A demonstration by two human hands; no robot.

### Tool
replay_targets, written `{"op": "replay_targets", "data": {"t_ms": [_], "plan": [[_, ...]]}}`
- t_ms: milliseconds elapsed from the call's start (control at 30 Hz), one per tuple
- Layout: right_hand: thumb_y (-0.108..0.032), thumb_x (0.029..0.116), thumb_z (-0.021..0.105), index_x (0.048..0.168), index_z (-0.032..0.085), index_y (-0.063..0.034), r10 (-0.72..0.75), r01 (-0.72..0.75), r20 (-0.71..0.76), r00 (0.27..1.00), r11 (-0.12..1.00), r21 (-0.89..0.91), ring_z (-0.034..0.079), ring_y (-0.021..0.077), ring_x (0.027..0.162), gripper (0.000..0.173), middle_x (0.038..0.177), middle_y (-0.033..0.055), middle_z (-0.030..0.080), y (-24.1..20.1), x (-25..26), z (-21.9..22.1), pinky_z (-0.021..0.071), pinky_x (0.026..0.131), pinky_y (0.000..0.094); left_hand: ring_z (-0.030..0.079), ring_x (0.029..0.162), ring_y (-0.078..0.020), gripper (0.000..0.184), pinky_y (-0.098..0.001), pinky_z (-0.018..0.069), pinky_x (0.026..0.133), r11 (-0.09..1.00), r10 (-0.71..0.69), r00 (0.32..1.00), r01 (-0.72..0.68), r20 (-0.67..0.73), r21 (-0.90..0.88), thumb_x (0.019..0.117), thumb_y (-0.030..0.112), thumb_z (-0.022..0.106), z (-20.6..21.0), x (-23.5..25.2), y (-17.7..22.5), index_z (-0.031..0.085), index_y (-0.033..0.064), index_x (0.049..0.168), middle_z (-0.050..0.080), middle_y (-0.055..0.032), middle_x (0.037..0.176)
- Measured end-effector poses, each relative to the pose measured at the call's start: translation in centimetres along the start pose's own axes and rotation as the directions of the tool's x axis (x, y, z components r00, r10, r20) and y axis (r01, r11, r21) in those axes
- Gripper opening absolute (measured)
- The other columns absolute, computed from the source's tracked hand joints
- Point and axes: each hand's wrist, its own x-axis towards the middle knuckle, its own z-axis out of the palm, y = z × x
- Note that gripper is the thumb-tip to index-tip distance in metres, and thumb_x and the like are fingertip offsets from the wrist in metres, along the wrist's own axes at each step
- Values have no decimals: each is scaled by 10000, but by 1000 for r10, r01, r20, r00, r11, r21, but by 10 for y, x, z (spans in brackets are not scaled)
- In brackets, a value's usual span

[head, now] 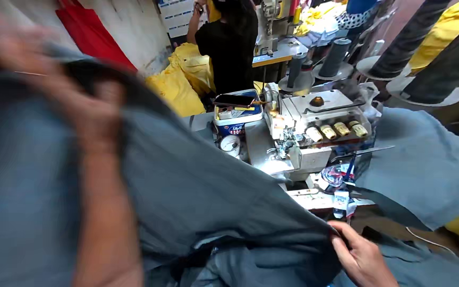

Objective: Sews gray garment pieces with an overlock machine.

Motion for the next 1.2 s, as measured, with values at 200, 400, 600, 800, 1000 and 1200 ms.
{"op": "replay_targets", "data": {"t_ms": [200, 400, 600, 800, 1000, 1200], "plan": [[-122, 1030, 515, 1367, 597, 58, 623, -480, 488, 611, 782, -399, 602, 557, 1164, 391, 1302, 357, 600, 63, -53, -22, 450, 943, 725, 138, 1582, -335, 1160, -674, 188, 1205, 938, -55, 450, 329, 891, -108, 844, 650, 718, 206, -146, 117, 81, 130, 1662, 72, -110, 1729], [-218, 904, 596, 830, 718, -20, 78, -79, -33, 996, 996, -33, 634, 181, 666, 244, 797, 106, 660, 48, 1, 39, 545, 586, 328, 608, 1272, -334, 347, -561, 449, 1051, 926, 262, 729, -5, 633, -378, 966, 315, 600, 201, -168, 140, 761, 79, 1163, 686, -145, 1302], [-228, 973, 627, 1119, 690, 55, 138, -163, 89, 986, 892, 422, 556, 21, 628, 325, 752, 36, 647, 4, 79, 88, 477, 600, 190, 559, 1352, -315, 451, -549, 456, 1057, 869, 448, 574, -98, 685, -485, 975, 157, 438, 187, -170, 139, 659, 45, 1351, 626, -126, 1419], [-133, 986, 582, 884, 718, 26, 87, -40, -88, 992, 897, 440, 462, -71, 586, 233, 695, 7, 619, 6, 83, 88, 394, 572, 93, 427, 1452, -348, 458, -631, 379, 1082, 915, 325, 532, 31, 782, -402, 1065, 295, 392, 204, -169, 150, 624, 71, 1390, 536, -140, 1509], [-199, 1005, 590, 1127, 724, 0, 171, -143, -56, 984, 930, 338, 694, 180, 882, 269, 1030, 148, 715, 22, 56, 63, 581, 773, 315, 682, 1123, -380, 322, -574, 504, 945, 936, 211, 868, -47, 450, -348, 958, 87, 478, 196, -196, 191, 742, 21, 1130, 728, -191, 1173], [-107, 954, 639, 1021, 747, 29, 62, -80, 78, 995, 961, 263, 734, 345, 966, 186, 1003, 205, 744, 23, -13, 45, 592, 849, 520, 678, 1105, -382, 284, -548, 540, 896, 554, 688, 622, -118, 373, -824, 831, 21, 650, 190, -204, 331, 747, 74, 1092, 709, -192, 1172]]}}
